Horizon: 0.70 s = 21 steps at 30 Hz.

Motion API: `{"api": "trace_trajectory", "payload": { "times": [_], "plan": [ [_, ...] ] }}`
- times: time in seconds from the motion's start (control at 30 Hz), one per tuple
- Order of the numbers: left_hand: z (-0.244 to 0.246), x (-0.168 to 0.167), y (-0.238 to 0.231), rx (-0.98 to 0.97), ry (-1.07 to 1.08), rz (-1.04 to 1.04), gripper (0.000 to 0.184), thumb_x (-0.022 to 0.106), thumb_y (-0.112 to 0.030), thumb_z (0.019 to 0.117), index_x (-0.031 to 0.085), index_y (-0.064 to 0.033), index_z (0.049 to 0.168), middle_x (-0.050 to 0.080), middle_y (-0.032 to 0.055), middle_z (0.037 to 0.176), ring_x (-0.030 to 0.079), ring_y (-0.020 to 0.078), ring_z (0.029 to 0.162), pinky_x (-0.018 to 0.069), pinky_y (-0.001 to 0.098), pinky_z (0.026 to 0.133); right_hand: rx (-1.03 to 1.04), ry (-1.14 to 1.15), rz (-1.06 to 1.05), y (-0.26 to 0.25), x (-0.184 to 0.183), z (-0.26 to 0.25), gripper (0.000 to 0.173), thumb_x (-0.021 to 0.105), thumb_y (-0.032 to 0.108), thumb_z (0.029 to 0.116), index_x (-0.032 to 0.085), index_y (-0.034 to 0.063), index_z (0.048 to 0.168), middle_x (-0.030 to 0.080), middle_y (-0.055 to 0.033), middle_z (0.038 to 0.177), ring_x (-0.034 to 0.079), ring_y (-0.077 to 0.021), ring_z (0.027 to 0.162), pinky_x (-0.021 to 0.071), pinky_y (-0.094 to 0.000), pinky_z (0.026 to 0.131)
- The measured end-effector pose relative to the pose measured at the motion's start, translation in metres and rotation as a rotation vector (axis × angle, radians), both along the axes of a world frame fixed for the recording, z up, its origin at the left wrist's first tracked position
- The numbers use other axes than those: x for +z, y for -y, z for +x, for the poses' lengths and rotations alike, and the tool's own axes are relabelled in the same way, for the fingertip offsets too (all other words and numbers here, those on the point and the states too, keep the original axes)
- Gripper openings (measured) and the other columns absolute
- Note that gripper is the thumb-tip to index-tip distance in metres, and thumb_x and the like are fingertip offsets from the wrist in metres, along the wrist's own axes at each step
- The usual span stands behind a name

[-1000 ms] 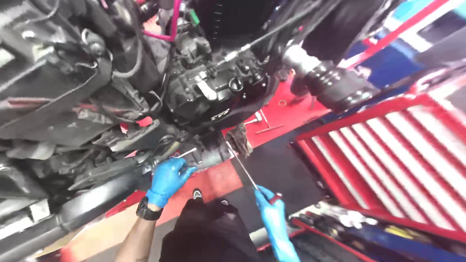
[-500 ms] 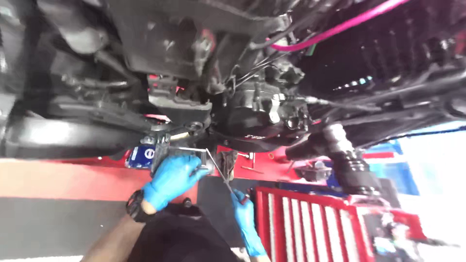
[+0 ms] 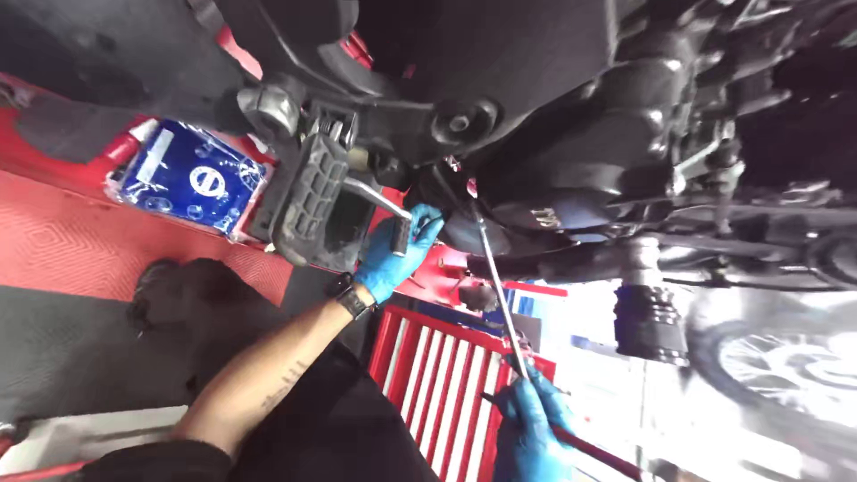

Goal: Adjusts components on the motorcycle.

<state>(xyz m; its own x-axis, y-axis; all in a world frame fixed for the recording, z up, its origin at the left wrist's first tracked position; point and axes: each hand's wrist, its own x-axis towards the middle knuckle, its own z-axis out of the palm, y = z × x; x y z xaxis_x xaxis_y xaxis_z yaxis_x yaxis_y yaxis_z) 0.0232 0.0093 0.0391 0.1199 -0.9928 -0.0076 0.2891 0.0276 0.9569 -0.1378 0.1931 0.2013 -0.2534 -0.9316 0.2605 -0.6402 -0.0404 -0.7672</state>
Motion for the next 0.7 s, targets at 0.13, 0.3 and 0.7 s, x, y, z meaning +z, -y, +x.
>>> {"api": "trace_trajectory", "payload": {
  "times": [0.13, 0.3, 0.7],
  "plan": [
    [-0.009, -0.007, -0.002, 0.206, 0.052, -0.142, 0.025, 0.066, -0.018, 0.0990, 0.070, -0.0064, 0.121, 0.074, 0.0050, 0.105, 0.071, 0.0117, 0.095, 0.0591, 0.0326, 0.089, -0.015, -0.056, -0.003, 0.004, -0.001, -0.002, 0.023, 0.058, 0.003, 0.0965, 0.074, 0.0043, 0.113, 0.075, 0.0036, 0.090, 0.058, -0.0017, 0.056, 0.0513, -0.0171, 0.051],
    [-0.020, -0.005, 0.001, 0.146, -0.025, -0.176, 0.025, 0.063, -0.016, 0.1018, 0.066, -0.0035, 0.123, 0.073, 0.0096, 0.110, 0.070, 0.0145, 0.097, 0.0586, 0.0332, 0.087, 0.037, -0.162, -0.001, 0.002, -0.014, -0.005, 0.023, 0.057, 0.003, 0.0982, 0.072, 0.0027, 0.116, 0.071, 0.0073, 0.084, 0.057, 0.0000, 0.057, 0.0513, -0.0168, 0.052],
    [-0.022, 0.029, 0.015, 0.418, 0.386, -0.300, 0.056, 0.074, -0.001, 0.0889, 0.057, 0.0010, 0.142, 0.053, 0.0244, 0.145, 0.054, 0.0359, 0.133, 0.0451, 0.0402, 0.112, 0.054, -0.285, -0.022, 0.010, -0.034, 0.009, 0.023, 0.060, 0.006, 0.0979, 0.073, -0.0038, 0.114, 0.075, 0.0031, 0.089, 0.062, 0.0040, 0.064, 0.0557, -0.0149, 0.060]
  ]
}}
